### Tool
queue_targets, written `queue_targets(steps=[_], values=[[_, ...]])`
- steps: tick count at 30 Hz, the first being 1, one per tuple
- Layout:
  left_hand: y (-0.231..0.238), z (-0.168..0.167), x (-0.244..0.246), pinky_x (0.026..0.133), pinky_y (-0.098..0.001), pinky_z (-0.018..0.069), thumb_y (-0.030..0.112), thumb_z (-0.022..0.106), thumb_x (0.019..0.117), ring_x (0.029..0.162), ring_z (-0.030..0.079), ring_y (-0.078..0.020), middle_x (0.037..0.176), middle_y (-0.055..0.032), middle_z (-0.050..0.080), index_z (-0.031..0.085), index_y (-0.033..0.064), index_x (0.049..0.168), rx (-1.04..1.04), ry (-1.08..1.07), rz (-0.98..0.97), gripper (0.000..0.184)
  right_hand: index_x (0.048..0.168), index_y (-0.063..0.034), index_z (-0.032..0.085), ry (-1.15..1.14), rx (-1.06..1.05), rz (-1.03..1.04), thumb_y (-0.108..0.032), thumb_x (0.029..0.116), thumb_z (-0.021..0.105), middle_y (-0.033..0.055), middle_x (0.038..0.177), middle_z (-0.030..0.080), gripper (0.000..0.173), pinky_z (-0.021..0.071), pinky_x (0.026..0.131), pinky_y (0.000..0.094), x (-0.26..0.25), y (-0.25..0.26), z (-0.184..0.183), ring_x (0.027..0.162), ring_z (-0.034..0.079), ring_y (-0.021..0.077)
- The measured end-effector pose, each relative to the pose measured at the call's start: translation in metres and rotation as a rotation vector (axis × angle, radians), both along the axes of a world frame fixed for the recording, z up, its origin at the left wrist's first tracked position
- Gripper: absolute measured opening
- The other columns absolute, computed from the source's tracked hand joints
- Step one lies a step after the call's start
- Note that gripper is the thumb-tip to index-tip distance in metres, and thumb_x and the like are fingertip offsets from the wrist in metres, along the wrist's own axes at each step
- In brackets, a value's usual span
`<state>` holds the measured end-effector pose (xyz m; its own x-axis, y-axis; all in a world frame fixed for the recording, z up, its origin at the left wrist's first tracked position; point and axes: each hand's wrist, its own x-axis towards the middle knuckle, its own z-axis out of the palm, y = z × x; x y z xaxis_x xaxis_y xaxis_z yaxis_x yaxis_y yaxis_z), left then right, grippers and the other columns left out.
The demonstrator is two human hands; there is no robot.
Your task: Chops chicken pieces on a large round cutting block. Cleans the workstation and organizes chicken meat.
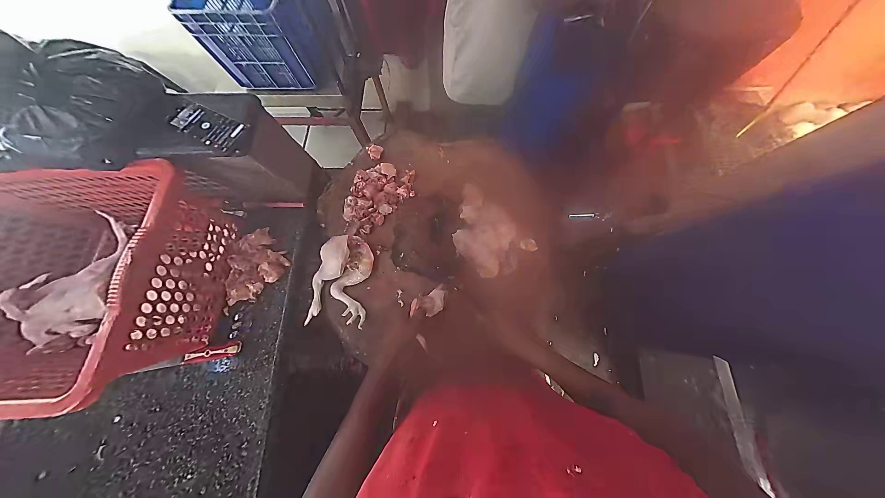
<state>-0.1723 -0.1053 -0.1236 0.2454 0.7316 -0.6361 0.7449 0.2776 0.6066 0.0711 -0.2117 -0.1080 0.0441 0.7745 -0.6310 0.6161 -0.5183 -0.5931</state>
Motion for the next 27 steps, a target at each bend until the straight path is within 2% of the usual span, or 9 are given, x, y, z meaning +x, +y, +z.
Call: queue_targets(steps=[5,10,12,15,19,21,23,25,27], values=[[-0.015,0.013,-0.058,0.092,-0.0518,0.0551,0.042,0.05,0.1072,0.099,0.069,-0.0257,0.11,-0.0166,0.071,0.064,0.0021,0.128,-0.008,-0.102,0.204,0.047,0.132,-0.0044,0.058,-0.09,0.088,0.01,-0.046,0.1085,0.045,0.0197,0.104,0.069,0.049,0.053,0.09,0.0559,0.015,0.007,0.017,0.097,0.068,0.035],[-0.019,0.044,-0.102,0.074,-0.0367,0.0572,0.037,0.056,0.1048,0.077,0.065,-0.0132,0.095,-0.0075,0.07,0.065,0.003,0.126,0.1,-0.171,0.422,0.041,0.139,-0.0039,0.053,-0.279,-0.019,0.121,-0.038,0.1079,0.045,0.0234,0.117,0.068,0.047,0.0529,0.091,0.0617,-0.019,0.006,0.006,0.107,0.068,0.0424],[-0.016,0.062,-0.116,0.072,-0.0343,0.056,0.038,0.056,0.104,0.074,0.063,-0.0104,0.093,-0.0057,0.069,0.065,0.0027,0.126,0.186,-0.146,0.445,0.043,0.134,-0.0001,0.056,-0.078,-0.09,0.266,-0.041,0.1081,0.045,0.0252,0.117,0.067,0.05,0.0515,0.094,0.0609,-0.035,-0.005,0.004,0.11,0.066,0.0415],[-0.011,0.08,-0.128,0.064,-0.027,0.0542,0.039,0.058,0.1011,0.066,0.06,-0.0055,0.083,0.0005,0.065,0.064,0.0028,0.121,0.29,-0.17,0.5,0.042,0.117,0.0019,0.062,0.381,-0.153,0.4,-0.047,0.1076,0.046,0.0197,0.096,0.063,0.053,0.0489,0.084,0.0555,-0.037,-0.013,-0.016,0.089,0.062,0.0318],[-0.009,0.092,-0.108,0.065,-0.0289,0.0555,0.027,0.053,0.1044,0.067,0.061,-0.0082,0.082,0.0001,0.065,0.062,0.0018,0.123,0.222,-0.293,0.507,0.033,0.121,0.0018,0.061,0.405,-0.235,0.122,-0.047,0.1084,0.043,0.015,0.093,0.064,0.054,0.054,0.078,0.0467,-0.025,-0.019,-0.019,0.08,0.063,0.0241],[-0.007,0.084,-0.082,0.068,-0.0307,0.0564,0.025,0.052,0.1056,0.069,0.063,-0.0097,0.084,-0.0014,0.066,0.063,0.0016,0.122,0.147,-0.348,0.445,0.031,0.123,-0.0043,0.059,0.299,-0.222,-0.082,-0.049,0.1096,0.039,0.0074,0.085,0.059,0.05,0.053,0.063,0.0381,-0.016,-0.016,-0.014,0.067,0.058,0.0178],[-0.001,0.06,-0.046,0.071,-0.0323,0.0566,0.028,0.053,0.1064,0.071,0.063,-0.0103,0.084,-0.0021,0.066,0.064,0.001,0.121,0.086,-0.353,0.329,0.032,0.128,-0.0016,0.057,0.146,-0.065,-0.128,-0.045,0.1094,0.043,0.0141,0.09,0.062,0.049,0.0535,0.075,0.0475,-0.004,-0.006,0.005,0.077,0.062,0.0255],[0.007,0.028,-0.01,0.077,-0.0393,0.0558,0.032,0.053,0.1061,0.078,0.064,-0.0162,0.089,-0.0073,0.067,0.065,0.0015,0.12,0.078,-0.259,0.188,0.035,0.131,-0.0006,0.056,0.092,0.111,-0.13,-0.045,0.1096,0.041,0.0156,0.093,0.063,0.052,0.0535,0.08,0.0492,0.002,0.002,0.033,0.083,0.063,0.0269],[0.013,-0.007,0.018,0.087,-0.0481,0.0553,0.038,0.054,0.1056,0.091,0.068,-0.0238,0.102,-0.0145,0.07,0.065,0.0022,0.125,0.089,-0.172,0.075,0.042,0.125,-0.0016,0.059,0.152,0.389,-0.131,-0.049,0.1087,0.035,0.0062,0.08,0.058,0.055,0.0531,0.067,0.0383,0.001,0.006,0.055,0.069,0.058,0.0169]])
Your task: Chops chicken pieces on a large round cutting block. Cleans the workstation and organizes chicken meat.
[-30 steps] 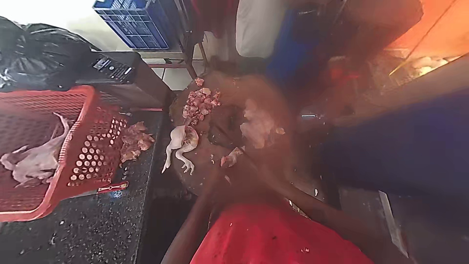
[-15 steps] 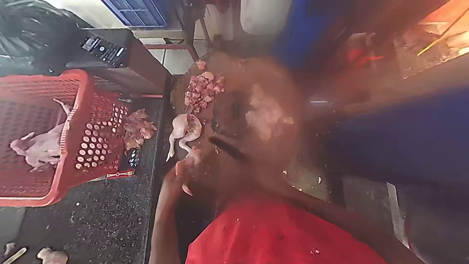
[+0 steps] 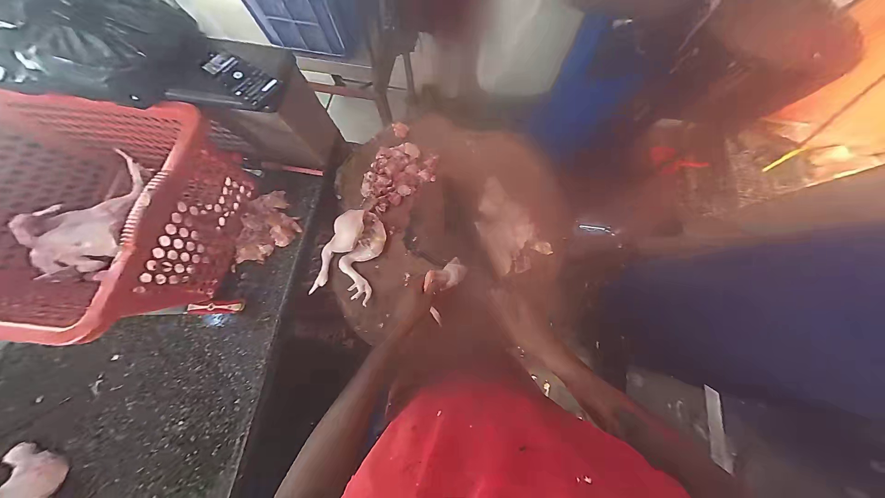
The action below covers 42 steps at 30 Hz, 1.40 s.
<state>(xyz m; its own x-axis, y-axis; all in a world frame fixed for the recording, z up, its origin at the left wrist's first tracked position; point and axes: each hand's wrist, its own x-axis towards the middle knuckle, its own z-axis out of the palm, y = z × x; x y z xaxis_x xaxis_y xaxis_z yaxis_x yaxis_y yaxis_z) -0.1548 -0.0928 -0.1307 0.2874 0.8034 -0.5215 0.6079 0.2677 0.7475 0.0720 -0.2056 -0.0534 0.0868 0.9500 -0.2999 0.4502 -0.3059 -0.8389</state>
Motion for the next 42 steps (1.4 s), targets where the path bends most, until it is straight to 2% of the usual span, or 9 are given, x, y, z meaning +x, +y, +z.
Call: queue_targets(steps=[5,9,12,16,25,30,33,37,42], values=[[-0.002,-0.011,0.022,0.093,-0.0565,0.0526,0.045,0.048,0.1071,0.099,0.069,-0.0321,0.108,-0.0186,0.07,0.061,0.0046,0.132,-0.05,0.159,-0.124,0.05,0.114,0.0005,0.061,0.024,0.394,0.064,-0.062,0.106,0.03,0.0044,0.077,0.061,0.07,0.0536,0.06,0.0296,-0.021,-0.009,0.001,0.064,0.058,0.0088],[-0.004,-0.001,0.014,0.094,-0.0589,0.0504,0.036,0.048,0.1069,0.103,0.067,-0.035,0.111,-0.0215,0.069,0.062,0.0024,0.129,-0.055,0.206,-0.169,0.043,0.128,-0.0017,0.06,-0.194,-0.349,0.171,-0.05,0.1096,0.036,0.0203,0.103,0.069,0.057,0.0539,0.089,0.0561,-0.017,-0.02,-0.057,0.096,0.069,0.0344],[-0.011,0.016,-0.002,0.083,-0.0467,0.0543,0.03,0.05,0.1073,0.088,0.066,-0.0237,0.1,-0.0144,0.068,0.061,0.0001,0.127,-0.142,0.072,-0.041,0.038,0.129,-0.0029,0.061,-0.234,-0.41,0.187,-0.051,0.1098,0.033,0.0204,0.108,0.069,0.059,0.0525,0.094,0.0579,-0.017,-0.023,-0.066,0.104,0.068,0.0354],[-0.02,0.016,-0.007,0.068,-0.0316,0.0587,0.024,0.052,0.1063,0.072,0.067,-0.0142,0.091,-0.0072,0.07,0.056,-0.0011,0.126,-0.412,-0.465,0.241,0.032,0.128,-0.001,0.06,-0.181,-0.316,0.132,-0.046,0.1109,0.034,0.0203,0.101,0.068,0.055,0.0532,0.088,0.0559,-0.01,-0.006,-0.038,0.095,0.068,0.0345],[-0.05,-0.02,0.019,0.049,-0.0239,0.0481,0.028,0.038,0.1119,0.051,0.051,-0.0073,0.064,0.0046,0.055,0.06,0.0098,0.099,-0.661,-0.562,0.24,0.031,0.113,0.0023,0.061,0.012,0.474,0.086,-0.064,0.1056,0.027,0.0039,0.077,0.062,0.075,0.0549,0.062,0.0273,-0.04,-0.002,0.01,0.066,0.06,0.0063],[-0.052,-0.009,0.01,0.044,-0.0223,0.0448,0.028,0.038,0.1128,0.046,0.046,-0.0064,0.062,0.0048,0.049,0.059,0.0048,0.112,-0.69,-0.554,0.18,0.031,0.13,0.0001,0.06,-0.135,-0.349,0.17,-0.047,0.1113,0.03,0.0211,0.108,0.068,0.059,0.0521,0.094,0.0555,-0.023,-0.003,-0.066,0.102,0.067,0.0334],[-0.054,-0.006,-0.001,0.05,-0.0257,0.0466,0.028,0.045,0.1106,0.051,0.049,-0.0084,0.067,0.0013,0.053,0.061,0.0022,0.111,-0.469,-0.317,-0.04,0.031,0.127,-0.0012,0.061,-0.19,-0.347,0.152,-0.048,0.1109,0.031,0.0193,0.103,0.068,0.058,0.0527,0.09,0.0537,-0.007,0.002,-0.051,0.096,0.067,0.0315],[-0.038,-0.008,-0.014,0.093,-0.0554,0.0535,0.035,0.048,0.1085,0.099,0.069,-0.0343,0.11,-0.0219,0.069,0.062,-0.0008,0.13,-0.116,0.14,-0.132,0.044,0.123,-0.0032,0.063,-0.152,-0.064,0.114,-0.046,0.1099,0.032,0.012,0.089,0.066,0.054,0.0548,0.078,0.0449,-0.008,0.011,0.003,0.081,0.065,0.0234],[-0.03,-0.027,-0.024,0.09,-0.0503,0.0557,0.034,0.06,0.1034,0.095,0.069,-0.0288,0.109,-0.0176,0.07,0.063,0.0026,0.127,-0.027,0.111,0.078,0.04,0.111,-0.0019,0.062,0.08,0.298,0.12,-0.067,0.1042,0.027,0.0009,0.075,0.057,0.074,0.0514,0.059,0.0283,-0.036,-0.009,0.006,0.063,0.055,0.0067]])
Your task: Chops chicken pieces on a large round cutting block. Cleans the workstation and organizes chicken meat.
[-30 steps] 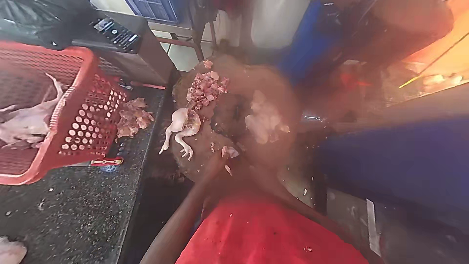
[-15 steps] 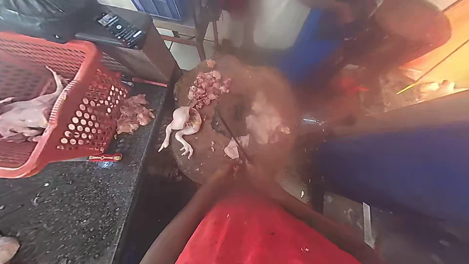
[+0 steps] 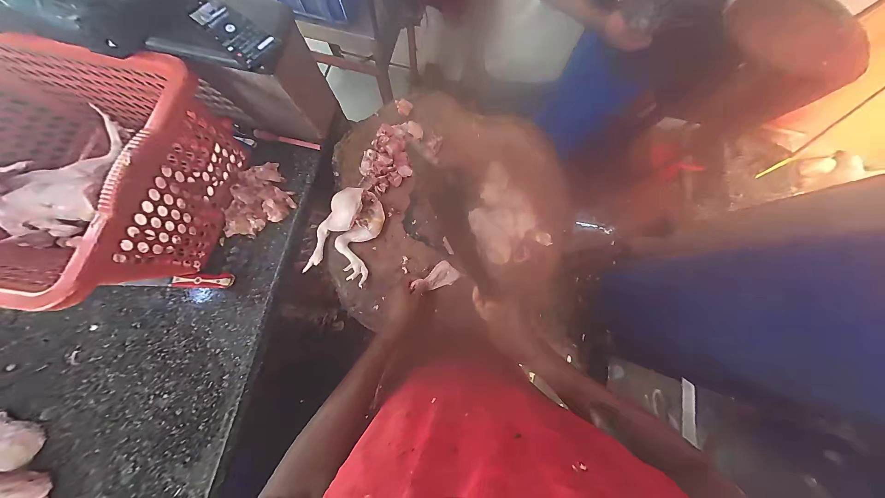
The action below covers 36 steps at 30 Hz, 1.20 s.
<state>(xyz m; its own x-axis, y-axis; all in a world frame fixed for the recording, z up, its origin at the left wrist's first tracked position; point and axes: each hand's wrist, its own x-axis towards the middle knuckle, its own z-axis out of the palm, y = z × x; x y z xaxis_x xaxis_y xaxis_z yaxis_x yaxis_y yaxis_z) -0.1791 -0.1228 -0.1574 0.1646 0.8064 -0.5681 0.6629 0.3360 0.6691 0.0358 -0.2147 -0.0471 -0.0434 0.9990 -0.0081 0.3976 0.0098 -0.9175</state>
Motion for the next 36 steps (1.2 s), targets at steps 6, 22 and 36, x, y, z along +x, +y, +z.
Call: queue_targets(steps=[6,22,36], values=[[-0.003,-0.009,-0.007,0.09,-0.0487,0.0562,0.028,0.06,0.1033,0.096,0.07,-0.0259,0.106,-0.0144,0.071,0.064,0.0019,0.12,0.057,-0.014,0.027,0.032,0.129,-0.0018,0.061,-0.354,-0.681,0.088,-0.05,0.1103,0.032,0.0197,0.107,0.069,0.059,0.0527,0.093,0.0554,0.002,-0.009,-0.065,0.101,0.068,0.0337],[-0.046,0.002,-0.037,0.073,-0.0373,0.0602,0.022,0.059,0.1045,0.076,0.069,-0.0172,0.095,-0.0105,0.069,0.059,0.0001,0.122,-0.096,-0.167,0.086,0.028,0.121,-0.0014,0.061,-0.243,-0.766,0.353,-0.05,0.111,0.028,0.0177,0.095,0.064,0.059,0.0523,0.085,0.0545,0.023,-0.028,-0.071,0.088,0.064,0.031],[-0.022,0.039,-0.157,0.104,-0.0528,0.0513,0.027,0.052,0.1075,0.118,0.066,-0.0278,0.129,-0.0138,0.068,0.063,0.0098,0.134,0.229,0.228,0.323,0.034,0.132,-0.0041,0.057,-0.657,-0.693,0.324,-0.052,0.1059,0.048,0.0205,0.109,0.069,0.055,0.0533,0.093,0.058,0.083,-0.05,-0.08,0.103,0.069,0.0369]])
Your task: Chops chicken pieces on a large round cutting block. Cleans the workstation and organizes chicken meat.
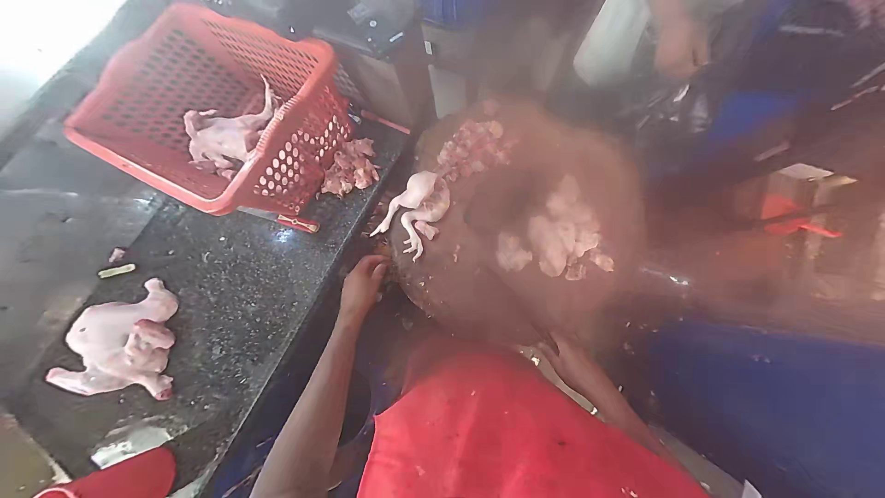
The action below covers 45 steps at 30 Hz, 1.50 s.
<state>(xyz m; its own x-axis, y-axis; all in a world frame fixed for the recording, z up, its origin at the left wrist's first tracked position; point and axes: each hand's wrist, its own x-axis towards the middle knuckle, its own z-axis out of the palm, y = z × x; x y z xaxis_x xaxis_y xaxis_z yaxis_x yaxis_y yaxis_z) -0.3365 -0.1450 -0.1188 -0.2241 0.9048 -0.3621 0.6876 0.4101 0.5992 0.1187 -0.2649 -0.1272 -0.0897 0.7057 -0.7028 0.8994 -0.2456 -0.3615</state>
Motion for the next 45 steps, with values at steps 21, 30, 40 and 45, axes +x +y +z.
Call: queue_targets(steps=[21,30,40,45], values=[[0.109,0.028,0.296,0.11,-0.0492,0.047,0.019,0.058,0.102,0.126,0.061,-0.0287,0.133,-0.0137,0.066,0.067,0.0095,0.131,0.114,0.042,-1.099,0.032,0.136,-0.0061,0.057,0.162,-0.049,0.031,-0.037,0.1061,0.054,0.0267,0.122,0.067,0.044,0.0491,0.094,0.0675,0.016,-0.001,0.018,0.113,0.065,0.0476],[0.102,0.01,0.369,0.104,-0.0672,0.0402,0.017,0.073,0.0874,0.134,0.049,-0.0432,0.141,-0.0182,0.057,0.058,0.0227,0.143,0.081,0.582,-1.489,0.058,0.132,-0.0085,0.063,0.304,0.112,-0.019,-0.04,0.1051,0.056,0.0214,0.119,0.069,0.042,0.0501,0.096,0.0641,0.024,0.032,0.022,0.113,0.066,0.0406],[0.133,0.072,0.299,0.098,-0.0385,0.0566,0.01,0.073,0.088,0.112,0.067,-0.019,0.125,-0.0128,0.068,0.059,-0.0015,0.132,0.003,-0.471,-0.803,0.048,0.129,0.0023,0.06,0.543,0.066,-0.289,-0.042,0.1084,0.046,0.0278,0.11,0.067,0.051,0.0486,0.093,0.0642,-0.001,0.047,-0.004,0.104,0.066,0.0425],[0.104,0.076,0.227,0.097,-0.0434,0.0571,0.022,0.073,0.0874,0.112,0.065,-0.0212,0.127,-0.0112,0.062,0.034,0.0032,0.148,0.104,-1.056,-0.344,0.075,0.127,-0.0007,0.06,0.644,0.09,-0.686,-0.042,0.11,0.041,0.0166,0.091,0.063,0.049,0.0537,0.078,0.0503,0.005,0.037,-0.016,0.08,0.063,0.0281]])
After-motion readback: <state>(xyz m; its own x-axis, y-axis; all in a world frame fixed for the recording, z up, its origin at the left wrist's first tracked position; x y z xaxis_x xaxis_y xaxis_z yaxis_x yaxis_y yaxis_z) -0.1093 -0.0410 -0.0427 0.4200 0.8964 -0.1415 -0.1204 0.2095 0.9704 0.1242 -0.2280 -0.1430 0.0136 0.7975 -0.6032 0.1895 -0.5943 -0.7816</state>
